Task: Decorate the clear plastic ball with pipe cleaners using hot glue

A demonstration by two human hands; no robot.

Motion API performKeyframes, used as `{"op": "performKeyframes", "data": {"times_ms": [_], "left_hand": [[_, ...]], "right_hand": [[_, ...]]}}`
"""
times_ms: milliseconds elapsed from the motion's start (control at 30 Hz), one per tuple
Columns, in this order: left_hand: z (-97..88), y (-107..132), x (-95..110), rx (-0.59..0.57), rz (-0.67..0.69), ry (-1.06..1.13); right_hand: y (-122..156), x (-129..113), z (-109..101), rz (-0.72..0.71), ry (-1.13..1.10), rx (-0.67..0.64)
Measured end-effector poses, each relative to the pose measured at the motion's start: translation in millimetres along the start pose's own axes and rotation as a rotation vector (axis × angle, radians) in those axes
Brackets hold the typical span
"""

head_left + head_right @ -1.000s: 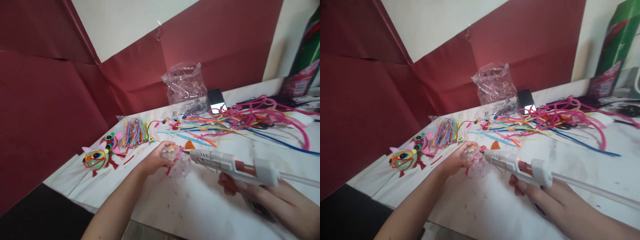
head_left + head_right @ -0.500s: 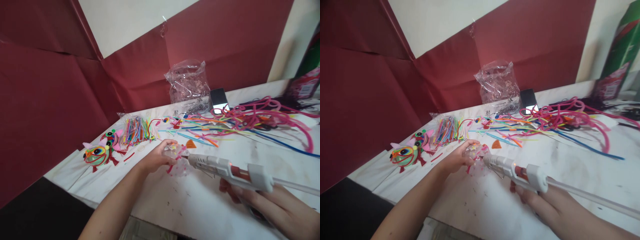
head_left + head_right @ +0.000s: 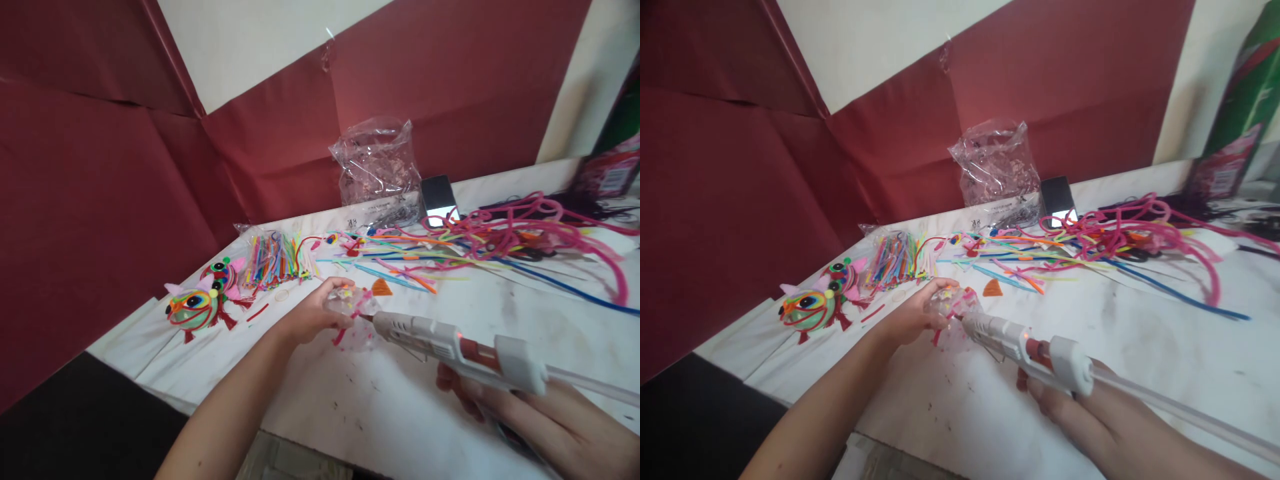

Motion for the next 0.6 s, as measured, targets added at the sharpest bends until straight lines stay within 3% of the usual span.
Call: {"op": "performKeyframes", "data": {"times_ms": [600], "left_hand": [[3.4,2.9,5.9,-0.008,-0.033,-0.035]], "right_hand": [[-1.8,-5.9,-0.7,-0.017,-0.05,0.032]]}}
Point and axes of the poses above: each hand's wrist, its own y-axis away from the middle knuckle, its own z-axis out of the palm, x = y × z, the point moved 5 cm from there along -y, towards the middle knuckle, and after that the axes turned 9 degrees about -y, right-handed, at the moved point
